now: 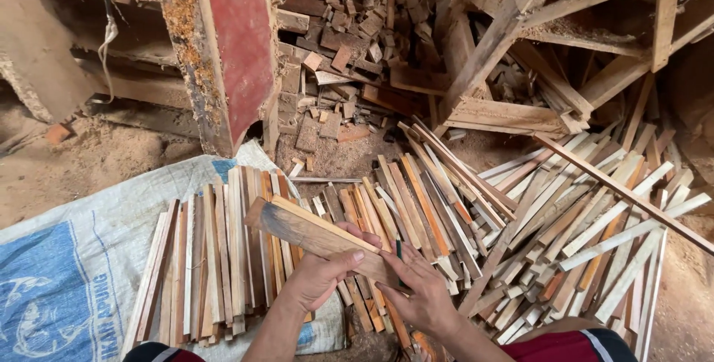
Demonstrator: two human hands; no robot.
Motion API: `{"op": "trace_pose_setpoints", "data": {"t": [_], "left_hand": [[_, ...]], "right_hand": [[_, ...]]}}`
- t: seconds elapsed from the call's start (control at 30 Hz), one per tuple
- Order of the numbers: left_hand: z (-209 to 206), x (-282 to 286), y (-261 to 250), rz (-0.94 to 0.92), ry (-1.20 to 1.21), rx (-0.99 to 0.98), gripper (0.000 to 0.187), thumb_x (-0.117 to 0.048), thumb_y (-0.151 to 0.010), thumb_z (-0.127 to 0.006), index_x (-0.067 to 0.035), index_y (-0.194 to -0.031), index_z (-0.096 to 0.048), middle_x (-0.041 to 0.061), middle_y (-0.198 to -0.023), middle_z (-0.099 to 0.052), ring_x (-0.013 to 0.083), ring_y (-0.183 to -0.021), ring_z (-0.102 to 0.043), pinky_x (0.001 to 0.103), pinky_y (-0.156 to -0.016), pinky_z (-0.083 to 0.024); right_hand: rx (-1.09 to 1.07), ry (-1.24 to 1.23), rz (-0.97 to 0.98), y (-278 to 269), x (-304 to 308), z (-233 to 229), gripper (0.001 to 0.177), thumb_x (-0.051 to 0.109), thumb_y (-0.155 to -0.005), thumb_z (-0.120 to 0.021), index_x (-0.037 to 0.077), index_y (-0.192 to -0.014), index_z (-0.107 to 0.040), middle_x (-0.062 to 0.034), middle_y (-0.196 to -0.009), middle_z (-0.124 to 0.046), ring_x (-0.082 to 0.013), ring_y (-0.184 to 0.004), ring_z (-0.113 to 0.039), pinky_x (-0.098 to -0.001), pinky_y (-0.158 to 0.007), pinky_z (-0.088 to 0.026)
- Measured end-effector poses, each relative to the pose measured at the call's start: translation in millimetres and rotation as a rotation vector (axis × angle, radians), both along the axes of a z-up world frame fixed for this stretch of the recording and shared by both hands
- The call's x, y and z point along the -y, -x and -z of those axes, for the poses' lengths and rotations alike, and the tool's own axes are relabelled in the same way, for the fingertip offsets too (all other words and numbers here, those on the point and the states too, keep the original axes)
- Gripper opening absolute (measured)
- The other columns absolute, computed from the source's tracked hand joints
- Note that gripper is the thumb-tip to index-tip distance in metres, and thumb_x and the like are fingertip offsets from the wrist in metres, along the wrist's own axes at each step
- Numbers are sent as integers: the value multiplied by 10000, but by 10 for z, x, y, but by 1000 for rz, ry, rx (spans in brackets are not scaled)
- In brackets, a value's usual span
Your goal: The person sorts through a pile of wooden strips, picking up individual pieces to inspect and mark them with a pencil.
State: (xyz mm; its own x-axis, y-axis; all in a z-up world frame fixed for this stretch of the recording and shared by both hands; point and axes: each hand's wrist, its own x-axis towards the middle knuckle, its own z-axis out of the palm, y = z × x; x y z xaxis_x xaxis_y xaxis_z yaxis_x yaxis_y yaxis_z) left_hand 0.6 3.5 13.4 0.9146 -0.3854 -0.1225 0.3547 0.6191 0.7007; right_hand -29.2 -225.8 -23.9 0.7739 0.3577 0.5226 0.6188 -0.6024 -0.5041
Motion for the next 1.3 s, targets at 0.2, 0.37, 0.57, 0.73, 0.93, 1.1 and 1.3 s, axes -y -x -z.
{"op": "trace_pose_setpoints", "data": {"t": [0.2, 0.37, 0.57, 0.73, 0.93, 1.1, 1.3], "left_hand": [[-68, -49, 5, 6, 59, -17, 408, 127, -788, -686, -11, -1164, -606, 215, -1180, -718, 295, -1072, -697, 401, -932, -589], [-71, -81, -6, -24, 53, -3, 410, 109, -762, -716, -21, -1140, -628, 233, -1152, -737, 324, -1052, -717, 440, -907, -612], [-68, -88, -4, -30, 91, 23, 425, 112, -766, -702, -40, -1152, -611, 241, -1150, -733, 361, -1097, -708, 512, -966, -604], [-103, -65, -10, -43, 10, 151, 427, 79, -766, -713, -44, -1165, -623, 222, -1137, -747, 346, -1085, -718, 593, -994, -591], [16, 142, 103, 77, -271, -17, 419, -104, -716, -807, -44, -1128, -752, 194, -1082, -803, 318, -1072, -747, 585, -1052, -553], [29, 257, 183, 173, -595, -35, 142, -85, -813, -792, 8, -886, -713, 82, -836, -591, 172, -719, -502, 257, -634, -380], [83, 78, 170, 49, -315, 43, 160, -104, -824, -769, -41, -971, -773, 116, -939, -809, 237, -909, -764, 412, -856, -649]], "right_hand": [[-39, 3, 25, 41, -10, -17, 640, 148, -702, -873, 119, -1306, -662, -180, -1413, -595, -310, -1320, -591, -432, -1159, -426], [-3, -17, 24, 26, 19, 137, 585, 142, -713, -852, 102, -1270, -679, -205, -1393, -600, -346, -1350, -550, -464, -1142, -449], [-16, -9, 28, 58, -40, -12, 609, 146, -697, -863, 96, -1276, -680, -228, -1353, -626, -351, -1336, -560, -460, -1140, -444], [-199, -336, -83, 37, -172, -443, 746, 71, -734, -851, 82, -1407, -529, -289, -1486, -482, -419, -1309, -586, -494, -1003, -605], [-460, -775, -275, -31, -565, -1139, 342, 106, -1042, -470, -81, -1284, -620, -148, -877, -736, -151, -643, -652, -198, -508, -547], [-586, -827, -305, -190, -896, -1164, 283, 120, -1035, -535, -31, -1237, -663, -97, -909, -716, -87, -597, -598, -188, -458, -472], [-622, -742, -202, -169, -636, -925, 227, 110, -987, -605, -49, -1086, -733, -115, -785, -710, -92, -526, -603, -201, -380, -449]]}}
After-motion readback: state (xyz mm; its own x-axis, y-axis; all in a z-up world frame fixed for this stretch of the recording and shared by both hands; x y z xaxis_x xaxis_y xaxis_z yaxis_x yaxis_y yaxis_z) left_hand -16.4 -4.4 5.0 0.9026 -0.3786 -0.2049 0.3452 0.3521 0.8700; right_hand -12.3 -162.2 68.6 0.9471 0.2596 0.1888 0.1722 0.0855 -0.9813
